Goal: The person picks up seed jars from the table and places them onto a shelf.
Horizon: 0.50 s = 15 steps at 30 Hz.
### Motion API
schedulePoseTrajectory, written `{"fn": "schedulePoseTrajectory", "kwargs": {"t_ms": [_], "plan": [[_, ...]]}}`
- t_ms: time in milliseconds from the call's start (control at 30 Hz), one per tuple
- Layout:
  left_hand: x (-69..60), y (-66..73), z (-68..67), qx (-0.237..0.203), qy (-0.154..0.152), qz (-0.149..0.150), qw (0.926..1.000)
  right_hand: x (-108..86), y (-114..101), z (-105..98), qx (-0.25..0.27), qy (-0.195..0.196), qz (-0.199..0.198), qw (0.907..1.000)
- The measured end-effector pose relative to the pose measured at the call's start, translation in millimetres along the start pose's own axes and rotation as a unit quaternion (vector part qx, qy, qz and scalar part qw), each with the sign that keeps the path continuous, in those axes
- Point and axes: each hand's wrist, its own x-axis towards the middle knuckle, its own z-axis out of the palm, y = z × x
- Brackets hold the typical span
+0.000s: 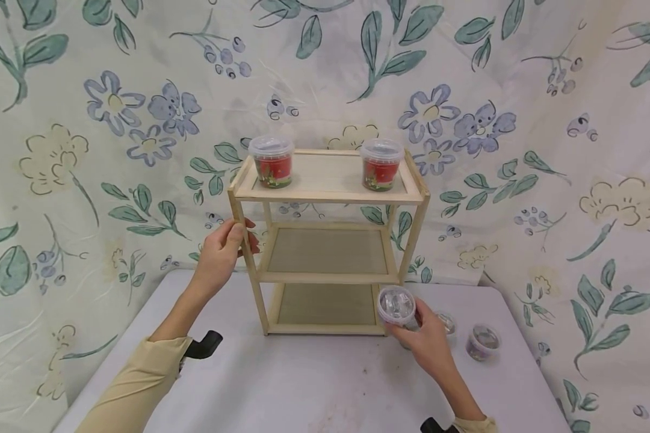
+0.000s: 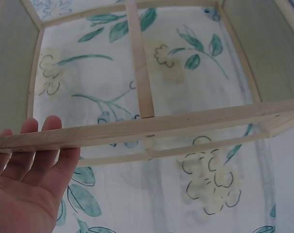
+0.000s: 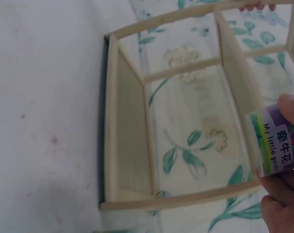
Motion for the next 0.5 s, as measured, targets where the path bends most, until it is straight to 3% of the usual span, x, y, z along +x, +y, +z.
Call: {"fn": "schedulePoseTrajectory", "kwargs": {"t_ms": [300, 500], "plan": [[-1.0, 0.6, 0.0, -0.004, 0.003, 0.003, 1.0000, 26.1, -23, 15, 0.016, -0.006, -0.045, 0.9989], [-1.0, 5.6, 0.3, -0.007, 0.003, -0.006, 1.0000, 41.3, -40, 24, 0.030, -0.020, -0.051, 0.9980]]}}
